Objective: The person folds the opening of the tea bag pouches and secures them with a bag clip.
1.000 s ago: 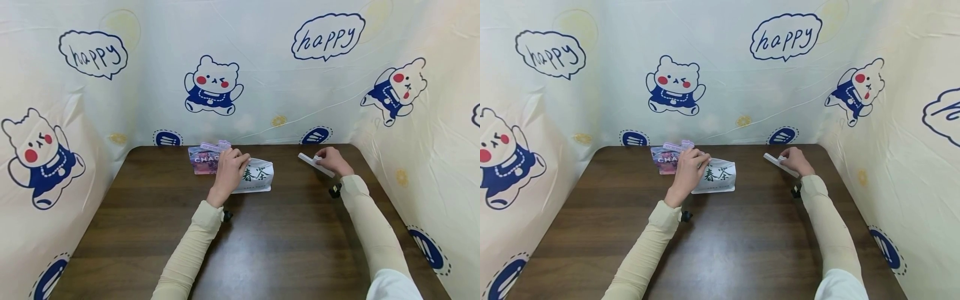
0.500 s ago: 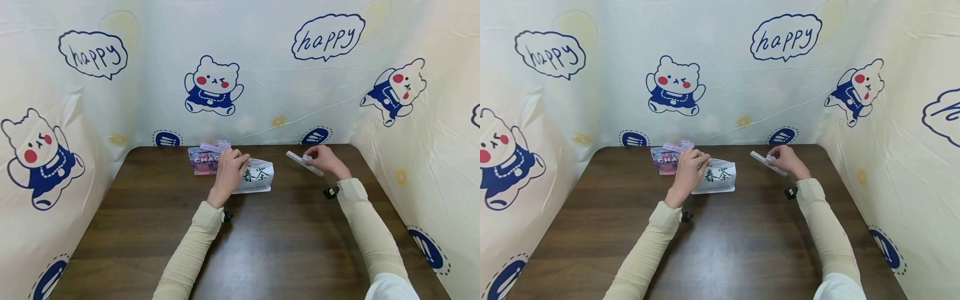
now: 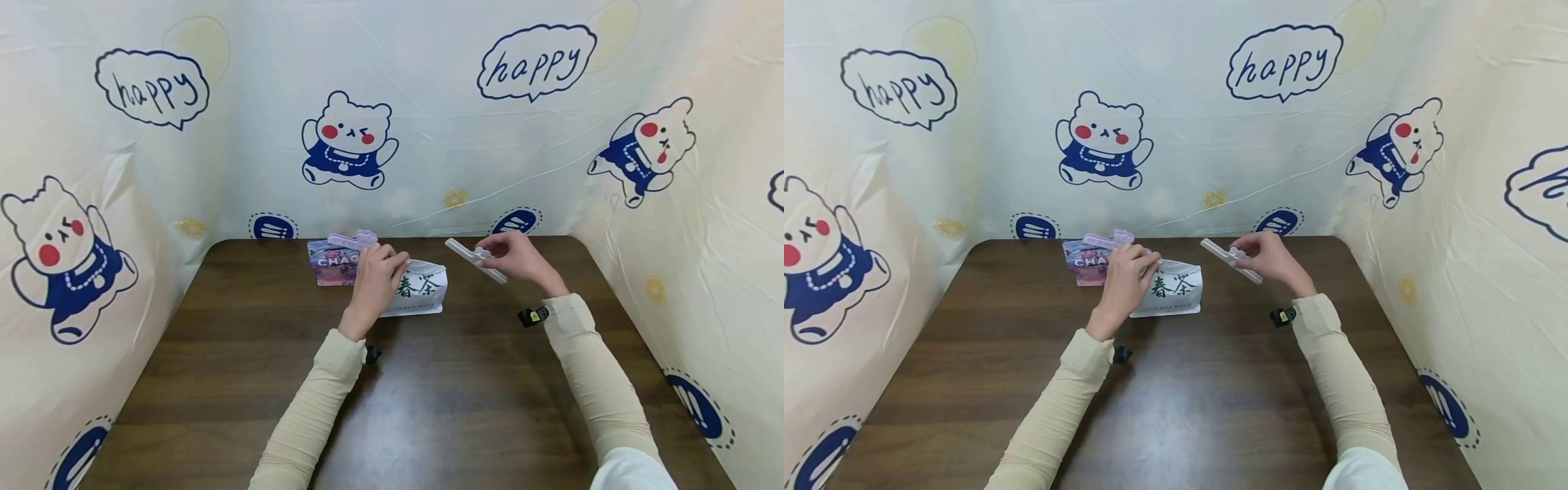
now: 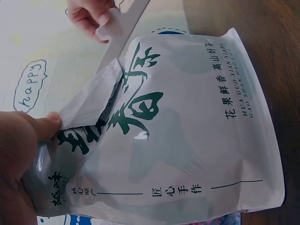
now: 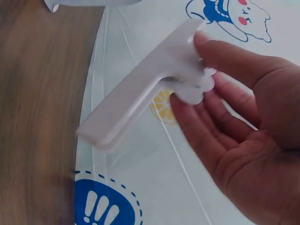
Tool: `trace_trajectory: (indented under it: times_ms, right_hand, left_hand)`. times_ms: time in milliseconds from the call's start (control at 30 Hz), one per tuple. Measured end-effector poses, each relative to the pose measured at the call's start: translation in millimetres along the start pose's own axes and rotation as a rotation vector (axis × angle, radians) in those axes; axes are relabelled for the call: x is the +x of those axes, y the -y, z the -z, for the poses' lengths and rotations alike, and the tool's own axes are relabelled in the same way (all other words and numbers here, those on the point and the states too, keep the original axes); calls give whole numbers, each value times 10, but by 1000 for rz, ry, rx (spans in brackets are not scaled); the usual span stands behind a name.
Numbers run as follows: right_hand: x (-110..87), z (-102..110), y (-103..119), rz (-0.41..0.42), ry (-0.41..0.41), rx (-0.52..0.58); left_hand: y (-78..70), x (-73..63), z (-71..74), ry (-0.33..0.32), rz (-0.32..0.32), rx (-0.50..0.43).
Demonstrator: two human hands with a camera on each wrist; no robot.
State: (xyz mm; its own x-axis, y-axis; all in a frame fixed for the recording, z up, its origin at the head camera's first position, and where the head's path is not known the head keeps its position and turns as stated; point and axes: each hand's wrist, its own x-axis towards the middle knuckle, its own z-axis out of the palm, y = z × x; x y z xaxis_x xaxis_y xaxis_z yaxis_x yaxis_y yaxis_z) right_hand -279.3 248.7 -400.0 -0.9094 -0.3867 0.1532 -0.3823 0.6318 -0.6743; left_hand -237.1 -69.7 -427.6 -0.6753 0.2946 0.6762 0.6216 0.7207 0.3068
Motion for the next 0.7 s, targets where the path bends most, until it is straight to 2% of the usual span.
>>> trace_trajectory:
  times_ms: [333, 600, 700]
  right_hand:
    - [-26, -139, 7, 92, -8, 223]
    - [10, -277, 21, 125, -10, 320]
    - [-14, -286, 110, 141, -3, 329]
  left_hand:
    - [13, -9, -16, -8, -7, 12]
    - [29, -2, -37, -28, -13, 4]
    - [33, -3, -43, -35, -18, 8]
